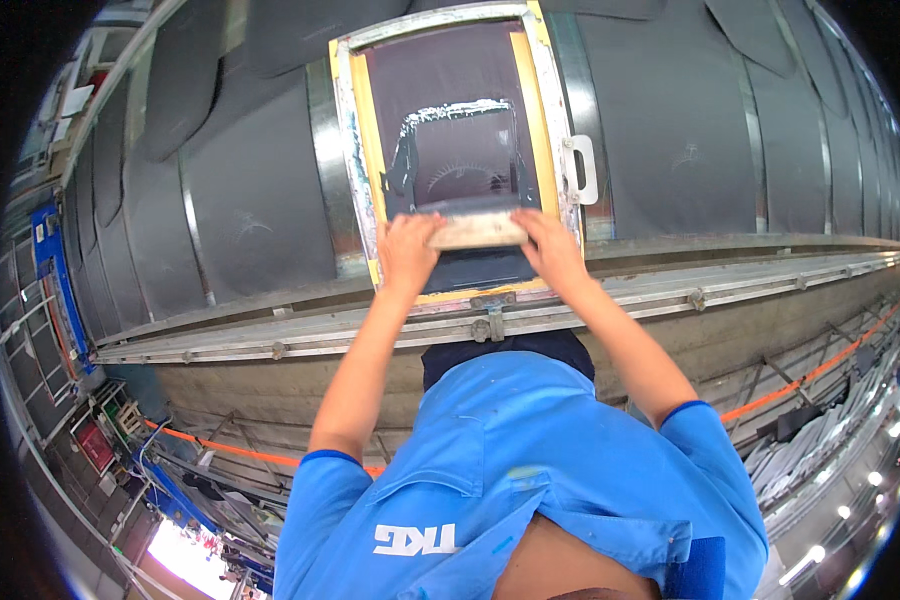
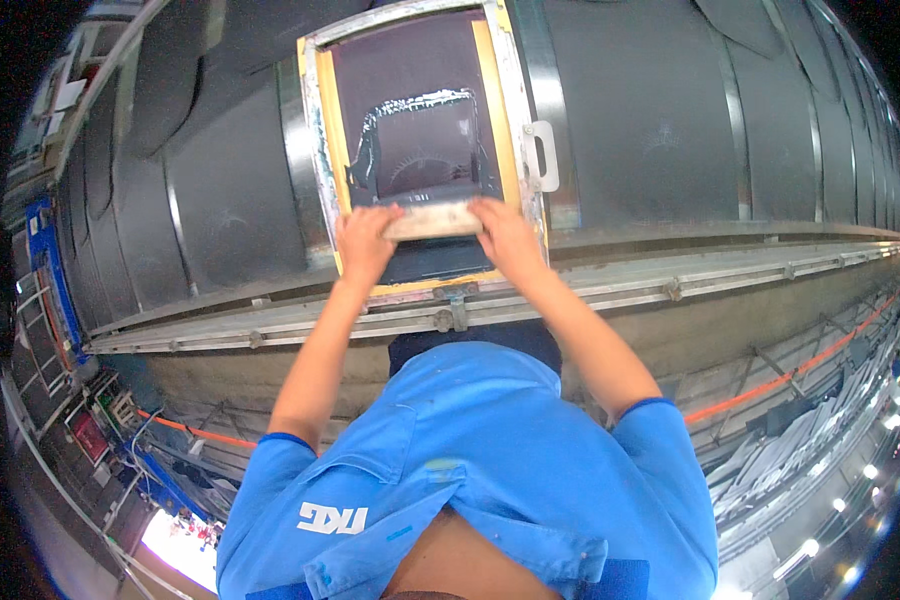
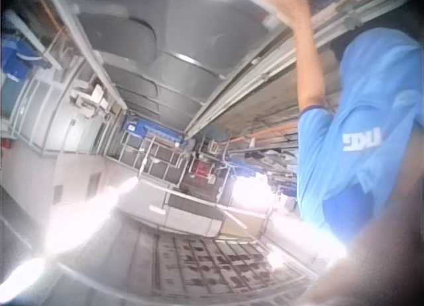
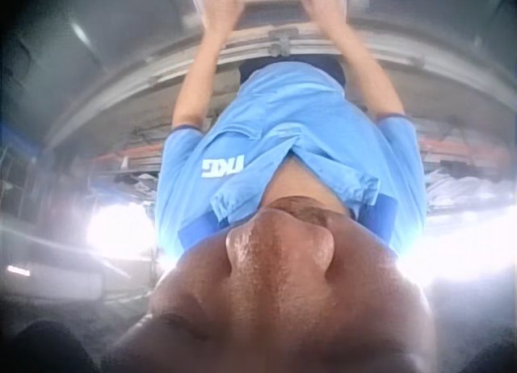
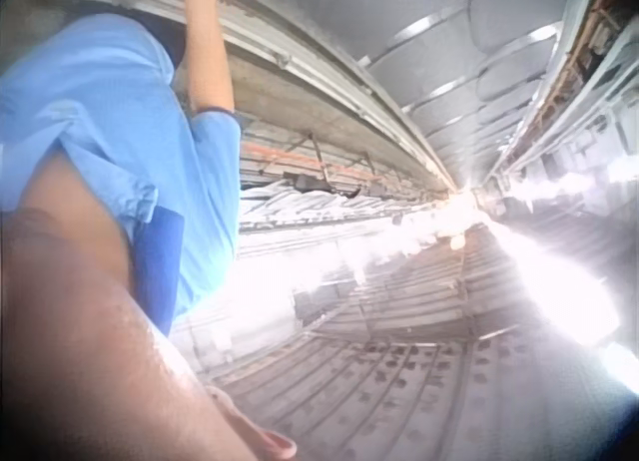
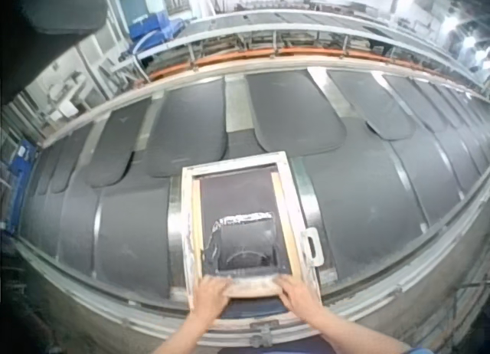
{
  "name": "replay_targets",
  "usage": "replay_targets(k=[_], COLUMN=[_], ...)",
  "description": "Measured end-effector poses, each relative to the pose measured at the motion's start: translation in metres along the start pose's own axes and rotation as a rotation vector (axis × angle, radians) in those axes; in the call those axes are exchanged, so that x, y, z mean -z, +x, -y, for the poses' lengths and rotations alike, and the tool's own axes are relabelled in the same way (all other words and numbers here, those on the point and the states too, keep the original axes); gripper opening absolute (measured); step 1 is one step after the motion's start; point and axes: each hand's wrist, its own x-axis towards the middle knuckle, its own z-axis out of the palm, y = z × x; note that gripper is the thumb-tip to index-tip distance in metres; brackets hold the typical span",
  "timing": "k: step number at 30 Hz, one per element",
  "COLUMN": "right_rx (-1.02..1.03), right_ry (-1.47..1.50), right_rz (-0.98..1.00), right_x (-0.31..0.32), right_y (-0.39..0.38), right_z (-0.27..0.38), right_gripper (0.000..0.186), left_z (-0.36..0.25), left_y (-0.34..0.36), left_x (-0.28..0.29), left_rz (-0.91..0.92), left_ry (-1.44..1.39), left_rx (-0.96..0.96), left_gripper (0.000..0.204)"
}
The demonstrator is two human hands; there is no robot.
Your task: The person uses a squeegee to pull dark ink across a screen-printing frame repeatedly. The person briefly lifts the frame to inspect the underside, then resumes squeegeeing the same area.
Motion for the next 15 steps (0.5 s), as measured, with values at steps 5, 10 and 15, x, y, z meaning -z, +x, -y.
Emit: replay_targets(k=[5,10,15], right_rx=[-0.192,-0.313,-0.379], right_ry=[0.361,0.158,0.035], right_rz=[0.049,-0.398,-0.561], right_x=[0.054,0.051,0.047], right_y=[0.011,0.081,0.108], right_z=[-0.011,-0.109,-0.07], right_gripper=[0.058,0.041,0.024], left_z=[-0.014,-0.013,-0.007], left_y=[-0.031,-0.028,-0.055], left_x=[0.002,-0.002,0.0], left_rz=[-0.082,-0.047,-0.056], left_ry=[-0.058,-0.088,-0.085], left_rx=[0.023,0.009,0.019], left_gripper=[0.044,0.049,0.058])
